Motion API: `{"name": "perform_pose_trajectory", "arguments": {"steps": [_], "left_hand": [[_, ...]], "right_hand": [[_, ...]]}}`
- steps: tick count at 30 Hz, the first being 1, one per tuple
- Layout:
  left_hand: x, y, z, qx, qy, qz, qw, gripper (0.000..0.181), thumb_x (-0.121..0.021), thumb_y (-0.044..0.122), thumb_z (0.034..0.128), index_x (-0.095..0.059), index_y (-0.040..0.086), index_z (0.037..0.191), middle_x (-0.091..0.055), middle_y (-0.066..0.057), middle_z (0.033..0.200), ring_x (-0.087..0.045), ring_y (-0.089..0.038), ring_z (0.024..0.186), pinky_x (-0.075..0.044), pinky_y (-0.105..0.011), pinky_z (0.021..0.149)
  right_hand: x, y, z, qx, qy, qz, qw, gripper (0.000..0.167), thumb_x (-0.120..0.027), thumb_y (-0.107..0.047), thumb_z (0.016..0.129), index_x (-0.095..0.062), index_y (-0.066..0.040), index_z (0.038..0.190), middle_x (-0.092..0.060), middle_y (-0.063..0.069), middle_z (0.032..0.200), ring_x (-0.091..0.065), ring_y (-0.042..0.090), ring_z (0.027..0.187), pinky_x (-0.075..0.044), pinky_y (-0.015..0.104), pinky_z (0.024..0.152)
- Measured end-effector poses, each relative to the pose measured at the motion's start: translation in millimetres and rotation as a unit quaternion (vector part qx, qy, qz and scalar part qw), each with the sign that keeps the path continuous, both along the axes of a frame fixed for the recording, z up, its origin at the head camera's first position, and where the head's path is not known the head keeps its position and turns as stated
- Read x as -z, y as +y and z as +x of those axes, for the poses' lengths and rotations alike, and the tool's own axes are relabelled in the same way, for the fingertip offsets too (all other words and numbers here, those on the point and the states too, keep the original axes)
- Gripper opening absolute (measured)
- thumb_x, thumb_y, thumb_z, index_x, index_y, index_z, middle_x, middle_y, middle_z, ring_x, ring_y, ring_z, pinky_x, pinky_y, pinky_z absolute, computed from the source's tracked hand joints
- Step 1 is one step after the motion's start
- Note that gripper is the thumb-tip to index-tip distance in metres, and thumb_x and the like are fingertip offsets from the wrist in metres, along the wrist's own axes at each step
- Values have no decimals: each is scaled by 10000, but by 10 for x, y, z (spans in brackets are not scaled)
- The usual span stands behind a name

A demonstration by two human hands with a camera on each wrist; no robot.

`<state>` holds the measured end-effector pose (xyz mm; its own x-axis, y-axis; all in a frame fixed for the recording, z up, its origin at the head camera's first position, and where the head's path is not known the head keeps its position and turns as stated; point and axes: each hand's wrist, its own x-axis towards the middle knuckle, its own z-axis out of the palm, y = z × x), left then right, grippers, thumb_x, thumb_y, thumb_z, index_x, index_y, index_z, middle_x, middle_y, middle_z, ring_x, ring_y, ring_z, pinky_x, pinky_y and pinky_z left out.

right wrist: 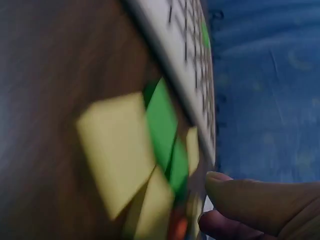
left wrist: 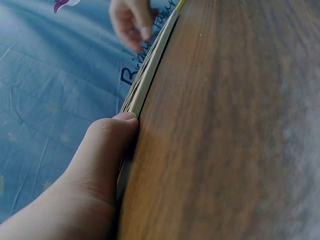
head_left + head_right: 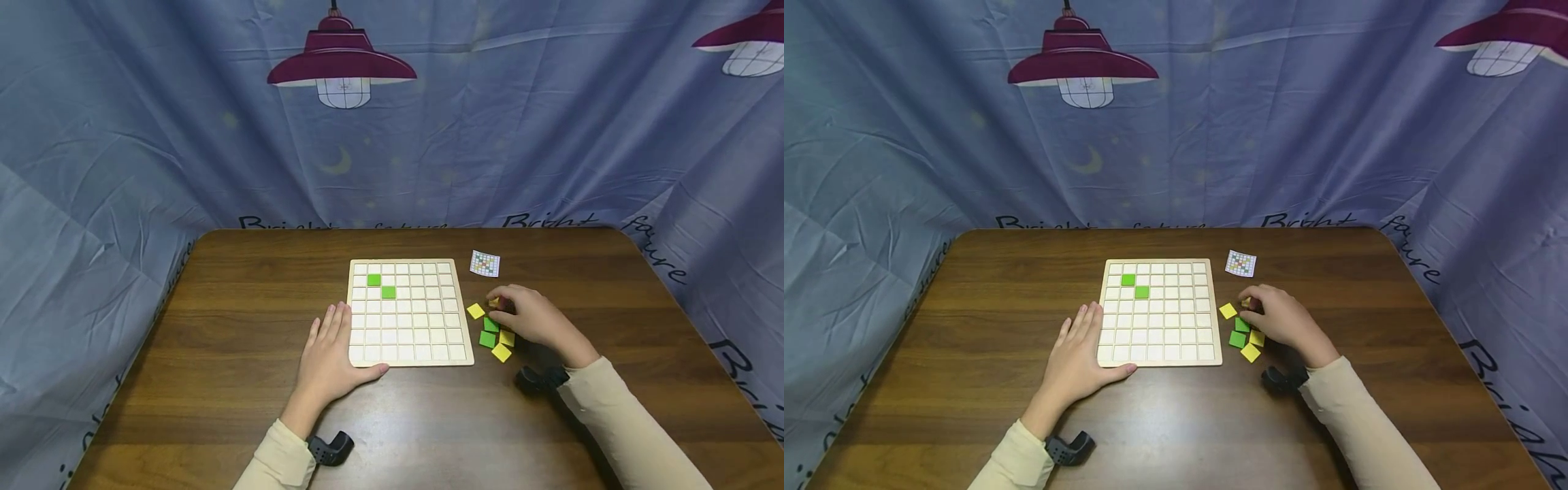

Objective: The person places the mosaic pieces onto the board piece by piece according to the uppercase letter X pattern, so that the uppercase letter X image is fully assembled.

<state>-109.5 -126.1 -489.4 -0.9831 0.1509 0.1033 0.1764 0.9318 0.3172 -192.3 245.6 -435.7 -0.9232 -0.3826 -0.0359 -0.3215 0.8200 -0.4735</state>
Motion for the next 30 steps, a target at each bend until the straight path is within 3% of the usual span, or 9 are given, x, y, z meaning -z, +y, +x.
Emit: {"name": "perform_pose_trajectory", "arguments": {"steps": [6,13,20,25,30], "left_hand": [[-4,-10,7,-8,14,-10,10000,1304,-576,882,668,-196,32,1580,-219,-136,1649,-167,-266,1549,-144,-475,1259],[-17,-16,12,-40,-51,-3,10000,1310,-565,893,668,-183,36,1583,-210,-132,1652,-162,-261,1550,-139,-469,1261],[2,-18,-1,-27,-50,-28,10000,1312,-558,896,668,-175,39,1584,-205,-132,1654,-154,-257,1552,-131,-466,1263],[7,-18,-3,-23,-37,5,10000,1314,-568,890,665,-178,35,1583,-211,-131,1652,-153,-254,1553,-126,-469,1264],[3,-5,-7,-5,-34,23,10000,1314,-570,888,665,-179,32,1582,-212,-132,1651,-148,-251,1553,-125,-468,1264]], "right_hand": [[73,254,161,368,-136,71,9992,345,-726,-212,901,-662,-59,1204,-621,39,936,-546,193,856,-453,346,749],[151,286,214,370,-37,-246,9990,219,-736,-226,901,-704,-101,1078,-630,40,980,-559,188,893,-474,325,757],[182,287,158,516,-377,-830,9945,196,-729,-153,900,-603,-101,1041,-592,45,898,-514,181,787,-429,239,648],[203,155,71,589,-210,-1256,9901,194,-736,-159,898,-615,-103,1040,-617,55,891,-514,160,730,-427,224,600],[178,-123,-36,416,-199,-1491,9877,160,-727,-170,908,-649,-110,1034,-650,56,900,-521,158,708,-432,231,582]]}}
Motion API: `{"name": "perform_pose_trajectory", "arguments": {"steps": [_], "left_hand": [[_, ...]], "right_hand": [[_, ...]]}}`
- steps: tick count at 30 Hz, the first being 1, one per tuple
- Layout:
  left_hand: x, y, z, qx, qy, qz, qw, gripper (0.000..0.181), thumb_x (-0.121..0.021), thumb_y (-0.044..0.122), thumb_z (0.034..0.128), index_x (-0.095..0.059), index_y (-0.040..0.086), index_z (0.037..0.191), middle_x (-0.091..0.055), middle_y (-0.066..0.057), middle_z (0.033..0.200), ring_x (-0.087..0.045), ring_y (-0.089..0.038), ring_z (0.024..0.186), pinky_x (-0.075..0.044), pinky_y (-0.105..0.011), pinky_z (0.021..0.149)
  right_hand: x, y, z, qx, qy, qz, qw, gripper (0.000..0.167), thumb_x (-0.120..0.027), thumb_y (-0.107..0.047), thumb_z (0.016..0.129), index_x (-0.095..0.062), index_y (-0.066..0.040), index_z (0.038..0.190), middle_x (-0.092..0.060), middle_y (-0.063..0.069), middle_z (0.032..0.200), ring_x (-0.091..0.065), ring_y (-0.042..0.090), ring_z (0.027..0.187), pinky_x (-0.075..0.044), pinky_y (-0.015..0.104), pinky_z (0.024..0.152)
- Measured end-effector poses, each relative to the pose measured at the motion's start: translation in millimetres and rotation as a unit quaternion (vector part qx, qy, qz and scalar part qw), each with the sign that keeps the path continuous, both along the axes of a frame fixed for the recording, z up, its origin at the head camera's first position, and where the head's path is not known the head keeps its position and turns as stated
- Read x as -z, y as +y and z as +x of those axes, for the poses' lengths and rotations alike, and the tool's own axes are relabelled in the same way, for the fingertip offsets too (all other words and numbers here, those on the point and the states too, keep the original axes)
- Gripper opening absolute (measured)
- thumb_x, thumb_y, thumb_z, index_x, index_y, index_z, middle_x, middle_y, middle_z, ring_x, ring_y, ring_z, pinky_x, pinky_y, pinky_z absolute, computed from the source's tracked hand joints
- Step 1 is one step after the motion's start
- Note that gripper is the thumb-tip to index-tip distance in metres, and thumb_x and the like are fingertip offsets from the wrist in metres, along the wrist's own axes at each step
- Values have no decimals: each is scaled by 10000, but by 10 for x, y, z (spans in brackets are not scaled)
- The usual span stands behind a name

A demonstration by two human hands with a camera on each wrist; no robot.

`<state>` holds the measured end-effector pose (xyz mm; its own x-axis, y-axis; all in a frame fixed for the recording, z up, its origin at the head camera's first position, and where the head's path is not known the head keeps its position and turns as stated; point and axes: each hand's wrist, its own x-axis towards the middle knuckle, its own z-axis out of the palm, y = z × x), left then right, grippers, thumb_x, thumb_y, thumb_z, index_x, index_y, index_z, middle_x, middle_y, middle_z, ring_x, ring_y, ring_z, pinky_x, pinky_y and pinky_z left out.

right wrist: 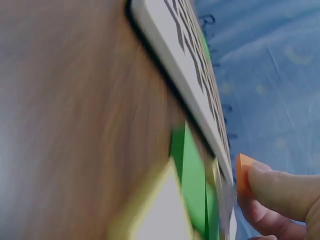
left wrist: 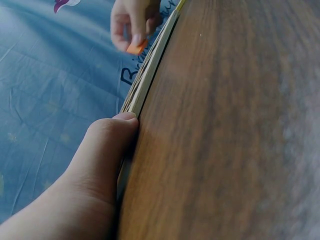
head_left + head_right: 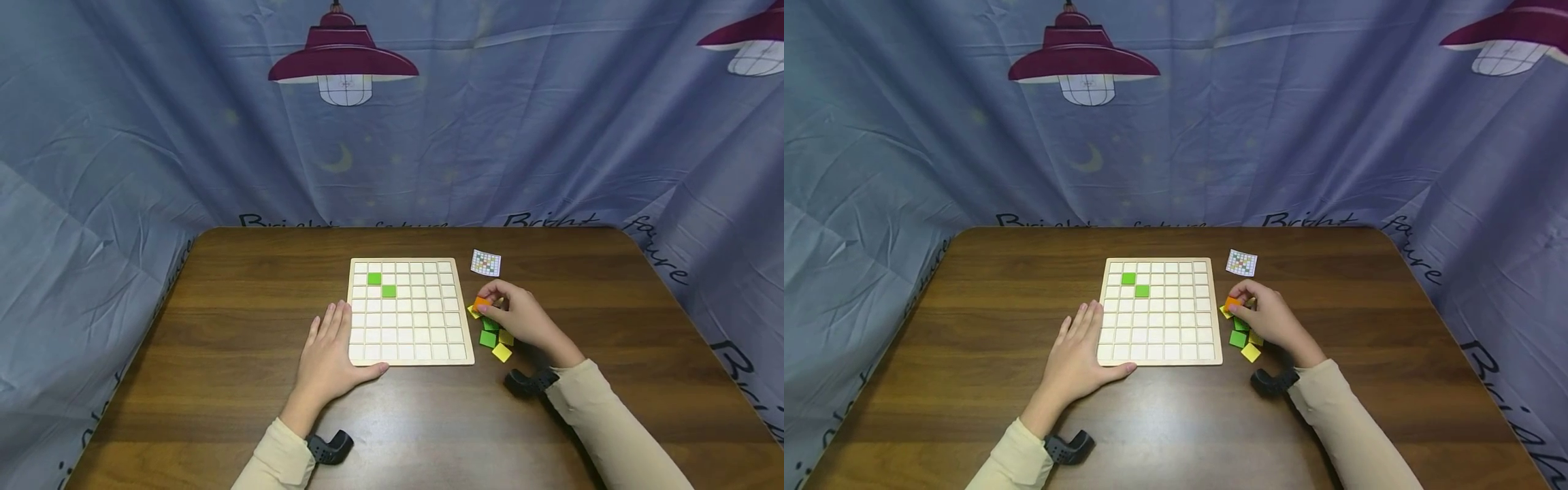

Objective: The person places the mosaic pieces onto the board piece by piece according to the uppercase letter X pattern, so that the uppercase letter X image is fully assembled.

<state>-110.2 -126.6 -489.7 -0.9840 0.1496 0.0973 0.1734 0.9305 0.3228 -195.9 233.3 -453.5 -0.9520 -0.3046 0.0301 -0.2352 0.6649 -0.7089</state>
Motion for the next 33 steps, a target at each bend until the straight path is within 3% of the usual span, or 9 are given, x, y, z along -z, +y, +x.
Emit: {"name": "perform_pose_trajectory", "arguments": {"steps": [7,17,24,29,33], "left_hand": [[-3,1,2,-20,-32,-25,10000,1318,-559,899,662,-172,41,1585,-203,-127,1654,-142,-244,1555,-121,-461,1266],[-3,7,-3,-42,-52,-32,10000,1315,-569,891,660,-177,42,1585,-212,-125,1652,-150,-243,1553,-127,-458,1265],[-6,17,-9,-43,-88,-73,9999,1316,-555,901,663,-168,46,1587,-209,-116,1654,-142,-236,1555,-123,-454,1266],[-15,22,-5,-34,-96,-81,9999,1316,-553,902,665,-172,42,1585,-209,-121,1653,-146,-243,1554,-132,-461,1264],[-11,19,3,-45,-78,-80,9999,1310,-557,898,666,-184,41,1584,-214,-127,1652,-154,-252,1553,-140,-467,1261]], "right_hand": [[-43,-549,-98,-295,-143,-120,9994,151,-720,-171,914,-662,-138,1050,-657,17,907,-554,166,750,-465,269,647],[-18,-1145,-156,-732,-18,168,9972,103,-714,-226,921,-662,-192,1003,-657,-50,883,-590,125,807,-480,304,740],[5,-1274,-143,-803,70,380,9960,84,-701,-236,932,-663,-191,992,-664,-54,908,-604,118,824,-503,311,767],[-23,-1270,-113,-1013,469,737,9910,93,-686,-232,943,-699,-176,1016,-630,-43,1032,-601,126,898,-518,330,817],[-51,-1237,-76,-1237,616,1020,9851,109,-698,-223,932,-749,-188,1022,-576,-52,1026,-544,117,832,-489,295,758]]}}
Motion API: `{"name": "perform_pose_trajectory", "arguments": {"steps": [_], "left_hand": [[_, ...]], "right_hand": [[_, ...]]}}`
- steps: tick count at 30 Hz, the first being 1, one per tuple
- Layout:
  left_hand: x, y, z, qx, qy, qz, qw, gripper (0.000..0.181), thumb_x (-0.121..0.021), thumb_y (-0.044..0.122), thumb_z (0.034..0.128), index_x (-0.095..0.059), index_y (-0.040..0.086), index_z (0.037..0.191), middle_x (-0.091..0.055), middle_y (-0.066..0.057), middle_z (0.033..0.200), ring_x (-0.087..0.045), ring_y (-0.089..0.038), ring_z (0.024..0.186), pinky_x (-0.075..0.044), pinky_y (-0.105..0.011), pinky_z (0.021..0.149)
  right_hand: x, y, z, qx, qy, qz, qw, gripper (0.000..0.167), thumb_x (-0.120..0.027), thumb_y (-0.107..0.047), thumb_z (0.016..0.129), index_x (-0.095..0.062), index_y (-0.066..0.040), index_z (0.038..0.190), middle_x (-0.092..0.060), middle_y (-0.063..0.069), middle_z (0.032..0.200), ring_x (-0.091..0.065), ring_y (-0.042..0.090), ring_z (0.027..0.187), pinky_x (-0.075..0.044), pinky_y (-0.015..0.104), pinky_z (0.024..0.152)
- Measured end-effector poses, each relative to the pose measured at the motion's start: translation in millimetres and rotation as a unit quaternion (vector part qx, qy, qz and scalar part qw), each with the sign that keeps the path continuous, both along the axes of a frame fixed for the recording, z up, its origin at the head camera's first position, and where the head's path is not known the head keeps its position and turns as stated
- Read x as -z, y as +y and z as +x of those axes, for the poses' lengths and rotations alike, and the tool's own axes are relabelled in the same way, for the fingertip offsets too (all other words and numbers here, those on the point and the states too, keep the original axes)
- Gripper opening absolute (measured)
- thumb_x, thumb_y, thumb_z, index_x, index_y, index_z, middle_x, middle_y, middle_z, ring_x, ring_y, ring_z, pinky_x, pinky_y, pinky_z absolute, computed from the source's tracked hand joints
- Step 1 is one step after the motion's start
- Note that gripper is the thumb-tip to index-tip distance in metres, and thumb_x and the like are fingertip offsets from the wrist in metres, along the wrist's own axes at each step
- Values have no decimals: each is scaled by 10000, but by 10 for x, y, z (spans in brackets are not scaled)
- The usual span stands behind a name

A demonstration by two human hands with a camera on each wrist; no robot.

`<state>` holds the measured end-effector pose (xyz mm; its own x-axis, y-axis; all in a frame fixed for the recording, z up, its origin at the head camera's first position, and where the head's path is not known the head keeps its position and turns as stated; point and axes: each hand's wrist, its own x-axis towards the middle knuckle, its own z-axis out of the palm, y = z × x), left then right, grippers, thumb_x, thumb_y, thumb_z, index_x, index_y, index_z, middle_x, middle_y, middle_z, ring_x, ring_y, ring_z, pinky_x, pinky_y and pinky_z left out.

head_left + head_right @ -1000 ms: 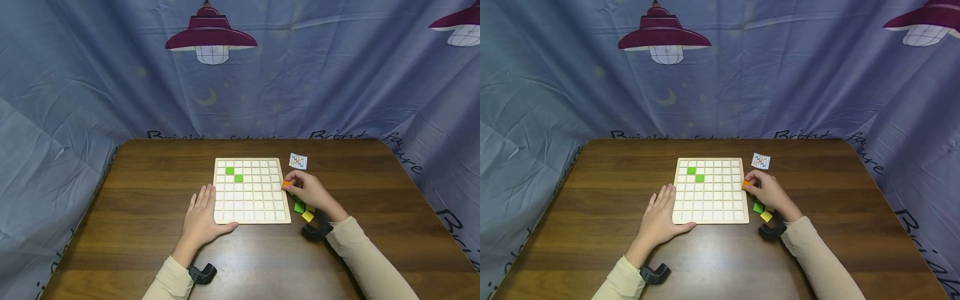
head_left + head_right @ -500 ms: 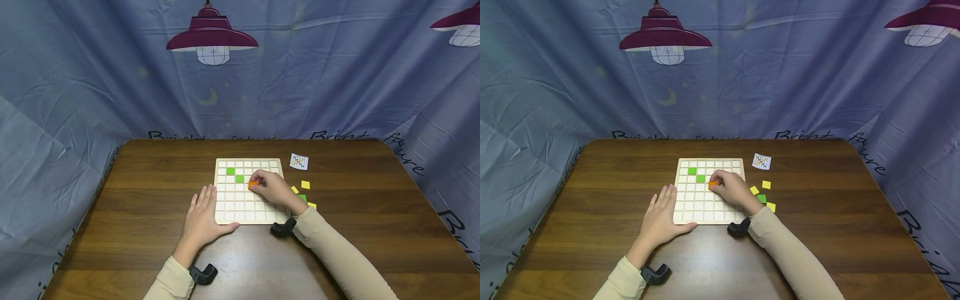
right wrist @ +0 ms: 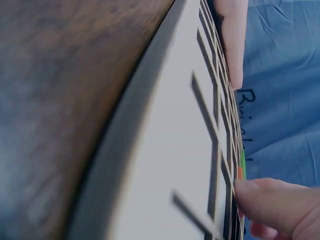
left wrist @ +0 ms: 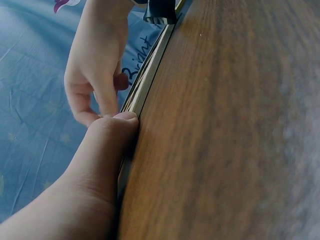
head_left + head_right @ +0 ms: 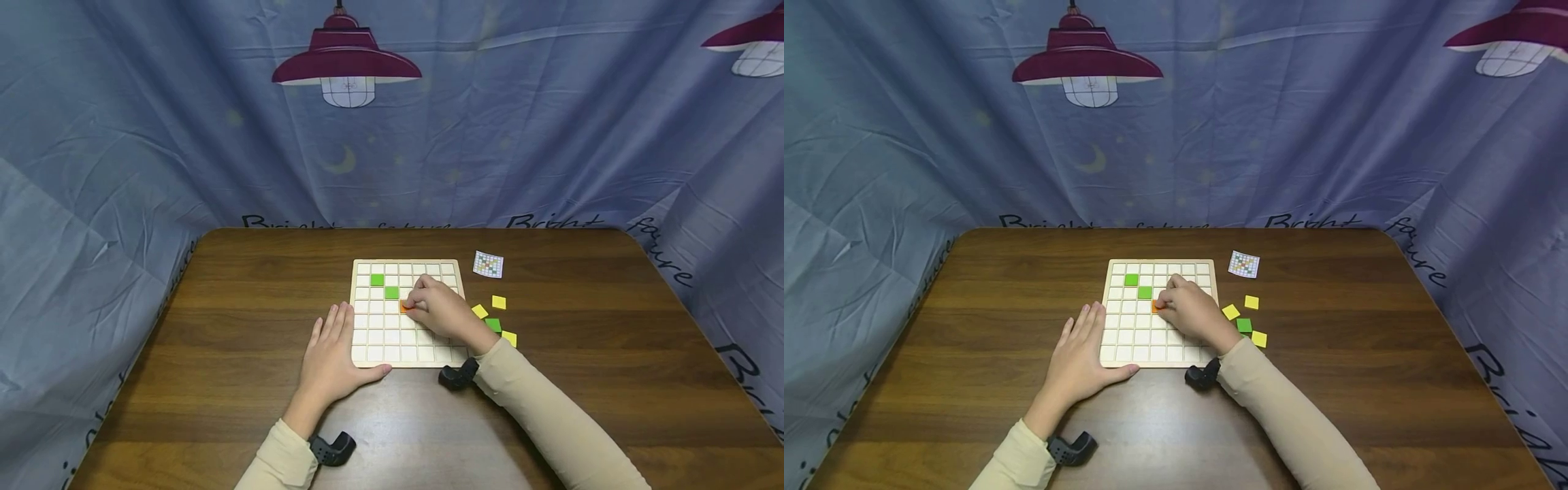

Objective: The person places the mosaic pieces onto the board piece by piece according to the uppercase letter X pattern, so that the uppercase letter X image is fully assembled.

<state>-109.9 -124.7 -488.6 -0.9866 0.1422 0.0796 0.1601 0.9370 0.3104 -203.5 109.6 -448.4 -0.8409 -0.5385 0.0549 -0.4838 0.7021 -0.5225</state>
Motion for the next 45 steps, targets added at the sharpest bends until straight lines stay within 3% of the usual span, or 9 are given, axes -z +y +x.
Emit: {"name": "perform_pose_trajectory", "arguments": {"steps": [7,14,19,24,28,34,39,45], "left_hand": [[20,-10,5,-6,48,-9,10000,1310,-551,903,666,-183,46,1585,-214,-124,1652,-153,-250,1552,-135,-464,1262],[22,-8,1,4,88,31,10000,1310,-552,903,665,-181,48,1586,-209,-120,1654,-151,-247,1553,-130,-460,1264],[29,-4,-2,26,123,19,9999,1307,-551,901,667,-186,45,1584,-214,-117,1653,-155,-247,1552,-131,-462,1263],[30,1,-1,23,126,29,9999,1307,-560,895,665,-189,42,1583,-217,-120,1652,-160,-249,1551,-137,-463,1262],[33,2,-3,2,114,32,9999,1313,-551,903,665,-182,41,1584,-211,-124,1654,-151,-247,1553,-133,-463,1262],[22,-8,0,-17,58,23,10000,1319,-533,916,666,-173,43,1586,-200,-123,1657,-134,-244,1557,-126,-465,1263],[12,-7,0,-12,28,25,10000,1317,-544,907,667,-170,43,1586,-198,-125,1656,-138,-245,1556,-121,-464,1264],[8,-2,-6,4,46,38,10000,1309,-559,894,669,-175,42,1585,-203,-126,1655,-146,-249,1554,-123,-463,1264]], "right_hand": [[-36,192,99,-118,-42,-34,9999,183,-695,-191,926,-744,-173,1100,-582,-43,946,-493,98,760,-435,263,681],[-87,670,181,350,16,38,9994,174,-710,-189,917,-710,-143,1085,-603,-48,904,-534,100,784,-458,288,696],[-78,1050,244,804,-66,335,9962,196,-705,-192,922,-706,-145,1112,-645,-15,991,-596,135,876,-494,337,740],[-54,1273,303,983,-195,439,9940,255,-719,-183,903,-698,-87,1138,-669,58,1060,-626,197,950,-525,404,810],[-47,1332,329,1034,-361,465,9929,299,-726,-196,899,-689,-65,1166,-660,80,1078,-616,210,945,-536,423,809],[-16,1346,316,991,-393,318,9938,220,-732,-164,892,-692,-76,1090,-654,64,1055,-618,219,963,-534,422,826],[-3,1322,256,1124,-570,32,9920,154,-728,-130,890,-602,-114,978,-637,29,917,-563,187,843,-468,324,724],[-4,1182,195,1196,-540,-343,9908,139,-720,-139,902,-602,-128,974,-634,25,876,-529,144,701,-437,245,603]]}}
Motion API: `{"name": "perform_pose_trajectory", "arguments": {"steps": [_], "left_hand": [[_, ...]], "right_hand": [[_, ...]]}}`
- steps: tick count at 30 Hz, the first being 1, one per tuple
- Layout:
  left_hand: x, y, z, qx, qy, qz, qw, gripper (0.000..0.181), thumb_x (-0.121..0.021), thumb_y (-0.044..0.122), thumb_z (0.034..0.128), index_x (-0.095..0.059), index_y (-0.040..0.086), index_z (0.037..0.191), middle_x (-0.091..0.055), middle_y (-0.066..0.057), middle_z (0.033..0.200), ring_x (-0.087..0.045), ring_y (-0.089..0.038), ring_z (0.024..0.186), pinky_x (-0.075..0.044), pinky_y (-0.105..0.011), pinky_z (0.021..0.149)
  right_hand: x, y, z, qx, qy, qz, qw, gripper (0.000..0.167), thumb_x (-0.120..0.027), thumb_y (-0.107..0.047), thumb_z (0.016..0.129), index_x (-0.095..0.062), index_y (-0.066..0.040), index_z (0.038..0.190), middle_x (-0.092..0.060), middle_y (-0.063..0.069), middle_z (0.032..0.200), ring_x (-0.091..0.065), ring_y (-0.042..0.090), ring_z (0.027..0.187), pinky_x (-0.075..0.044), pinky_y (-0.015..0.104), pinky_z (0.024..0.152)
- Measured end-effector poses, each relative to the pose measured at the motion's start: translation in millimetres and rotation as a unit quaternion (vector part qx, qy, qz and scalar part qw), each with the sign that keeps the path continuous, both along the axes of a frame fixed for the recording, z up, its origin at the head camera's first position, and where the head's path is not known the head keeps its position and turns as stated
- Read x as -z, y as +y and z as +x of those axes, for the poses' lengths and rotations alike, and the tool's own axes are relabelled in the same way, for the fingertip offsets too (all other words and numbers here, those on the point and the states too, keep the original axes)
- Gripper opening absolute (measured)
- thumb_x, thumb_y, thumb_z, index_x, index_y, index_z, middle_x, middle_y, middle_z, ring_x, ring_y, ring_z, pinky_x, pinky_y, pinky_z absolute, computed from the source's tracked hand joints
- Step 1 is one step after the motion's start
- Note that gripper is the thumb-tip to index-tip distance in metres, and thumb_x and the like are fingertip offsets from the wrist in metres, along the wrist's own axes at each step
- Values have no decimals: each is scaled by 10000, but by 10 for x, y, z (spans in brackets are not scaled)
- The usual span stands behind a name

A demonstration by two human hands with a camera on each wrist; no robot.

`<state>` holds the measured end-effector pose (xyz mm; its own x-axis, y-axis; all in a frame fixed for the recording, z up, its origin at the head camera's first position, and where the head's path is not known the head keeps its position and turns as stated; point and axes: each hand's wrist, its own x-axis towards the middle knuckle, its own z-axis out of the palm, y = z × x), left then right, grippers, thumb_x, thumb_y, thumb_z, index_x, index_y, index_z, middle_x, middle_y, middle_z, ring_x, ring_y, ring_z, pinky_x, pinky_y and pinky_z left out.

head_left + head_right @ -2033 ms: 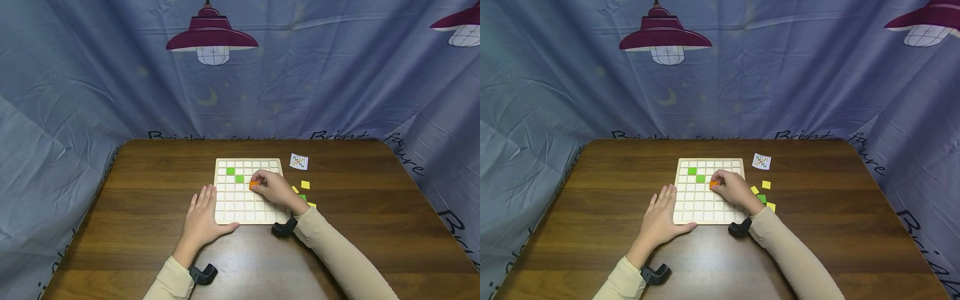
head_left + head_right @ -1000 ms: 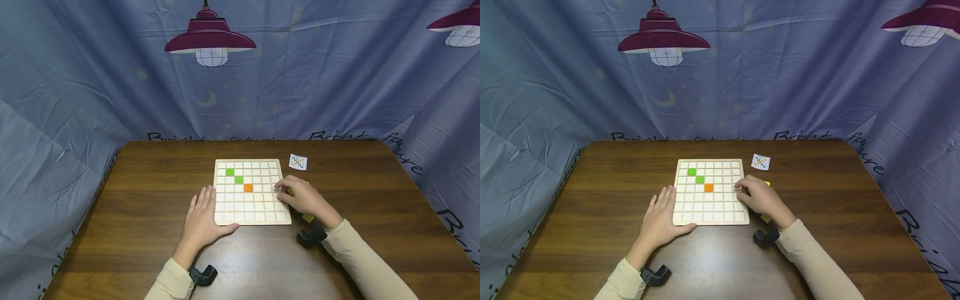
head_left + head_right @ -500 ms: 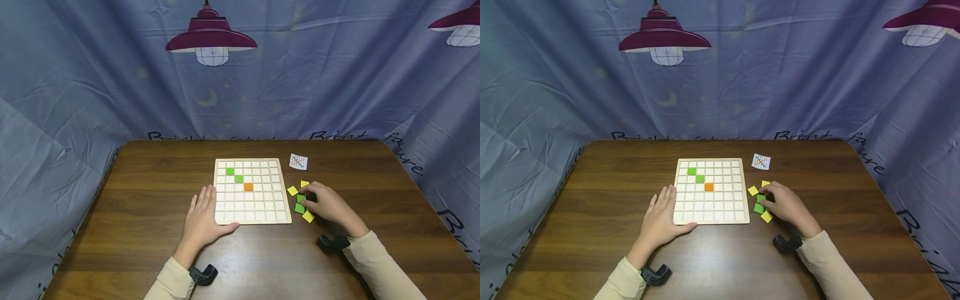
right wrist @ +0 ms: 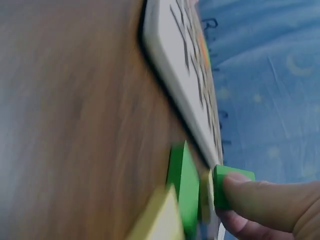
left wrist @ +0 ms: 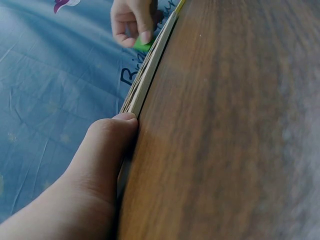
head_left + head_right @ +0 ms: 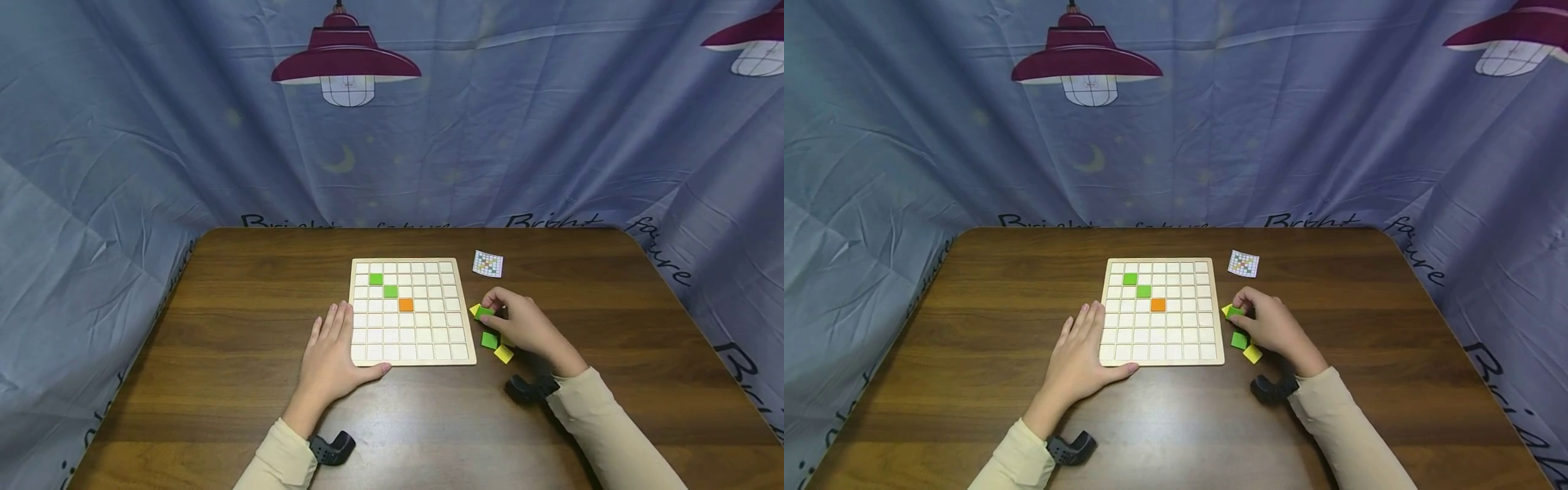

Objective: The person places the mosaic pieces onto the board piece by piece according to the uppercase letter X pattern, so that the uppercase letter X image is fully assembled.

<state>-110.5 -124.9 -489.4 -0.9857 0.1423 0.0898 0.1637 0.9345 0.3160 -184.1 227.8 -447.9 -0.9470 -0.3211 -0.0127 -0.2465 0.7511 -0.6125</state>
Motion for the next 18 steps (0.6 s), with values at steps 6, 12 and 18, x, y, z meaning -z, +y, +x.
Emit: {"name": "perform_pose_trajectory", "arguments": {"steps": [6,12,18], "left_hand": [[0,4,0,14,22,-1,10000,1307,-563,892,668,-181,43,1585,-208,-123,1654,-152,-248,1553,-134,-465,1263],[4,6,8,3,92,31,10000,1302,-589,875,663,-208,31,1578,-228,-131,1648,-170,-260,1549,-151,-474,1257],[2,8,15,3,160,43,9999,1298,-597,871,662,-228,21,1571,-244,-141,1642,-187,-271,1545,-162,-481,1253]], "right_hand": [[-33,-337,-16,-275,3,-373,9989,140,-734,-165,899,-622,-141,977,-645,11,886,-517,124,671,-440,244,594],[-49,-698,-10,-534,-13,-403,9978,134,-753,-187,880,-634,-162,934,-642,-38,832,-528,106,674,-447,258,652],[11,-890,-20,-689,25,-352,9970,121,-747,-180,885,-638,-169,936,-633,-55,832,-549,108,740,-465,273,691]]}}
